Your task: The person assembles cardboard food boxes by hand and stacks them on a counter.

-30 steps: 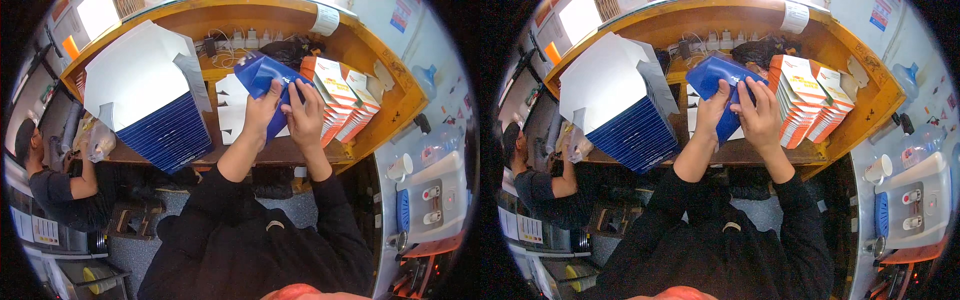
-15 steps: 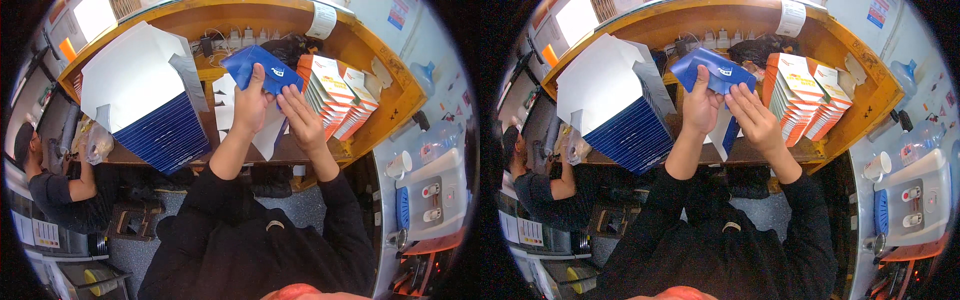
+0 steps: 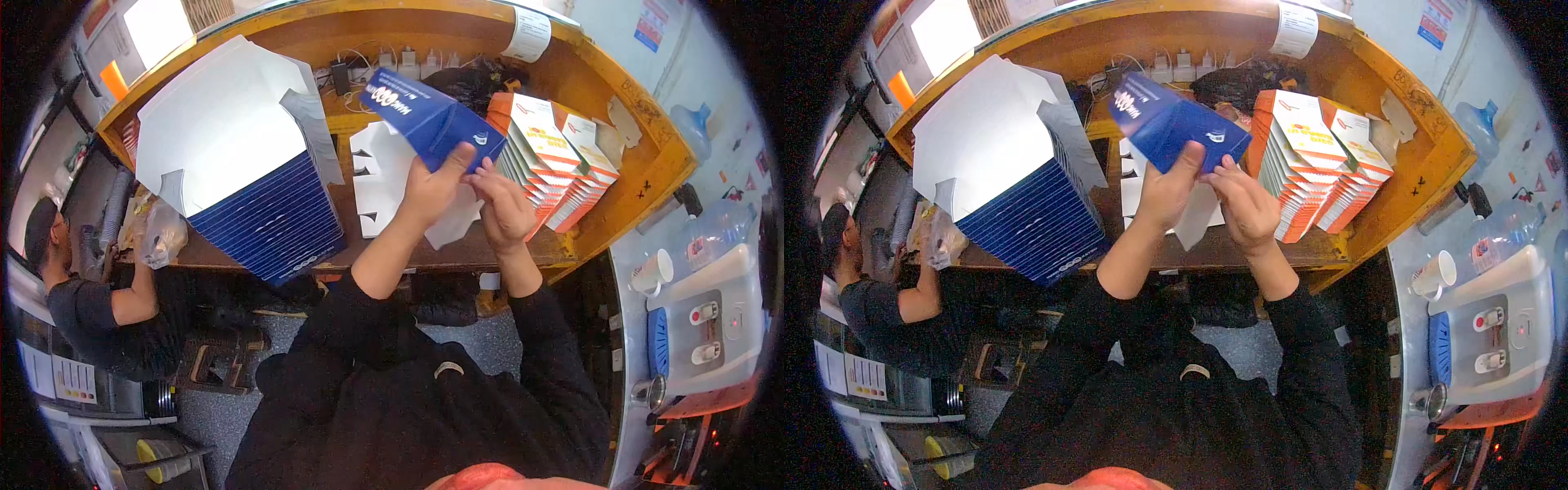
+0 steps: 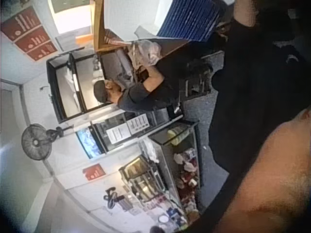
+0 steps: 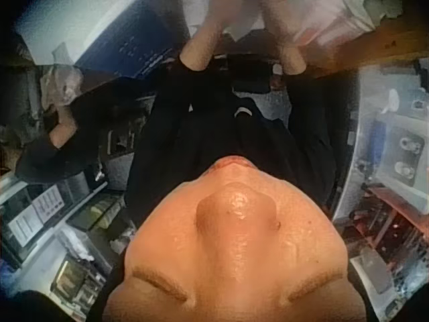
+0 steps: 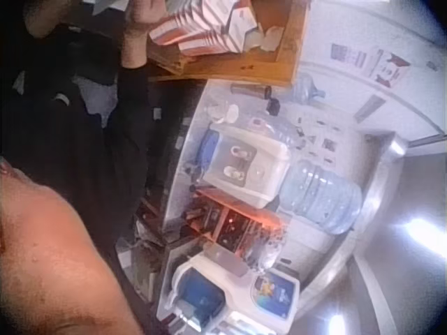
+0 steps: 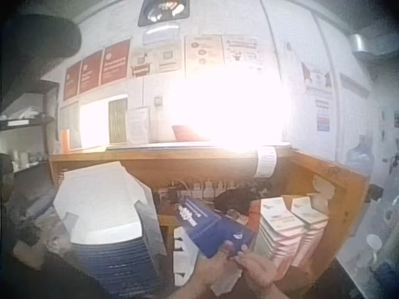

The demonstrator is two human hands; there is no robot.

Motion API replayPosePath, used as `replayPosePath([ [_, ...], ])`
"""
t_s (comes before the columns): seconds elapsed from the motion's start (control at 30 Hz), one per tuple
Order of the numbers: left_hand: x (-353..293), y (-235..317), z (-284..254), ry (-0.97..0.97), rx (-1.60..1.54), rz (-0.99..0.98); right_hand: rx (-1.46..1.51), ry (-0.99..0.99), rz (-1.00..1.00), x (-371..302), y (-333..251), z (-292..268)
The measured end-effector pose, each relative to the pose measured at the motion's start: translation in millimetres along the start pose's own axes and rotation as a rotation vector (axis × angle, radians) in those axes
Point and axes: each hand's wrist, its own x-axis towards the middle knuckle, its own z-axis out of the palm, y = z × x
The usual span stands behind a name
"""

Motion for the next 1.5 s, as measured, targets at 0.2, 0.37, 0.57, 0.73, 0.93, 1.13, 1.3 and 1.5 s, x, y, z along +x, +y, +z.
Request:
replayPosePath([
  [0.2,11,21,-20,-0.297,0.413,-0.091,0.456,-0.041,0.425,43,-17,-22],
  [0.37,13,17,-24,-0.617,1.220,0.383,-0.236,-0.396,0.031,73,-23,-55],
  [0.57,34,30,-40,-0.422,1.012,0.144,-0.110,-0.574,0.040,59,-3,-63],
  [0.73,40,50,-36,-0.328,1.096,0.103,-0.028,-0.371,0.039,53,1,-63],
  [0.93,26,60,-10,-0.347,1.398,0.407,-0.147,-0.387,0.230,52,5,-31],
  [1.13,-1,63,-13,0.158,0.816,1.012,0.264,0.032,0.477,58,-4,-2],
  [1.3,4,70,-32,0.151,0.214,0.247,0.373,-0.088,0.402,56,-24,13],
  [1.5,-2,77,-40,0.189,0.014,0.199,0.365,-0.011,0.377,61,-42,32],
])
